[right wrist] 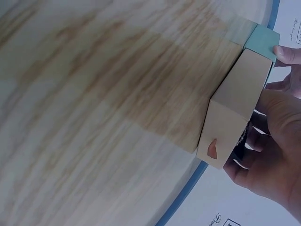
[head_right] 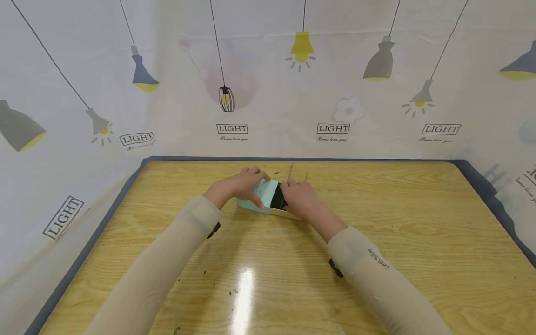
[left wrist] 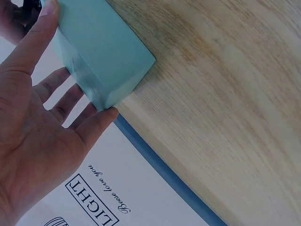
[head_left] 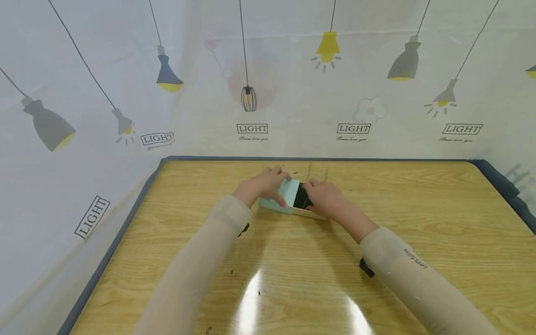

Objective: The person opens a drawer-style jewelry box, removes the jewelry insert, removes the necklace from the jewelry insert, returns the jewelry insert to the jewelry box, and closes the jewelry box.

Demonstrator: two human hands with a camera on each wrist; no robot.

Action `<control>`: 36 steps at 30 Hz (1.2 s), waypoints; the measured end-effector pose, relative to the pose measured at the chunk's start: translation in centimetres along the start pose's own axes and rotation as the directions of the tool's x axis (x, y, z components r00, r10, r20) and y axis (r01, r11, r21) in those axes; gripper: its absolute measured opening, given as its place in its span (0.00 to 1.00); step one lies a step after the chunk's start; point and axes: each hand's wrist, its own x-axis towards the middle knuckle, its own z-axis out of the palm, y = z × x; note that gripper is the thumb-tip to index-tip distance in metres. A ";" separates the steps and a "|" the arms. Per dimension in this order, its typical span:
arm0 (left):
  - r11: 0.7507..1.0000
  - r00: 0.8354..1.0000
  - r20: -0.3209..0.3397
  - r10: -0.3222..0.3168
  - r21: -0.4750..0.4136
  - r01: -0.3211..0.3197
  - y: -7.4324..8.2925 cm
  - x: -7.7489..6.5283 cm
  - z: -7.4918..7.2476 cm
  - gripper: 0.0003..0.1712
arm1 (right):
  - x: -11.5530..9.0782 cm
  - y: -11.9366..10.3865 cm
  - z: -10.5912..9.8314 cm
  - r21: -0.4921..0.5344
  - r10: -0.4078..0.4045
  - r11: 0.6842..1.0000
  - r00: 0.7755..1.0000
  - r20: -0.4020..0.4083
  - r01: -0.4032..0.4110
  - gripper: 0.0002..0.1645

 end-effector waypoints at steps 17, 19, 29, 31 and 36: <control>1.000 1.000 0.006 0.002 0.023 -0.002 -0.1 0.0 -0.1 0.51 | 0.4 1.1 0.1 0.122 -0.022 0.992 0.998 -0.055 0.029 0.42; 1.000 1.000 0.006 0.002 0.018 -0.002 -0.1 0.1 0.1 0.51 | 0.6 1.6 0.0 0.214 -0.012 0.977 0.999 -0.034 0.019 0.44; 1.000 1.000 0.012 -0.002 -0.006 0.002 -0.1 -0.1 0.1 0.52 | 0.4 2.6 -1.1 0.450 0.045 0.891 0.998 0.037 -0.057 0.35; 1.000 1.000 0.011 -0.004 -0.011 0.004 -0.1 -0.1 0.1 0.52 | 0.3 2.8 -1.3 0.467 0.050 0.882 0.998 0.032 -0.059 0.32; 1.000 1.000 -0.001 -0.010 -0.029 0.010 0.0 -0.1 0.2 0.52 | 0.0 3.3 -1.5 0.484 0.051 0.874 0.999 0.006 -0.047 0.23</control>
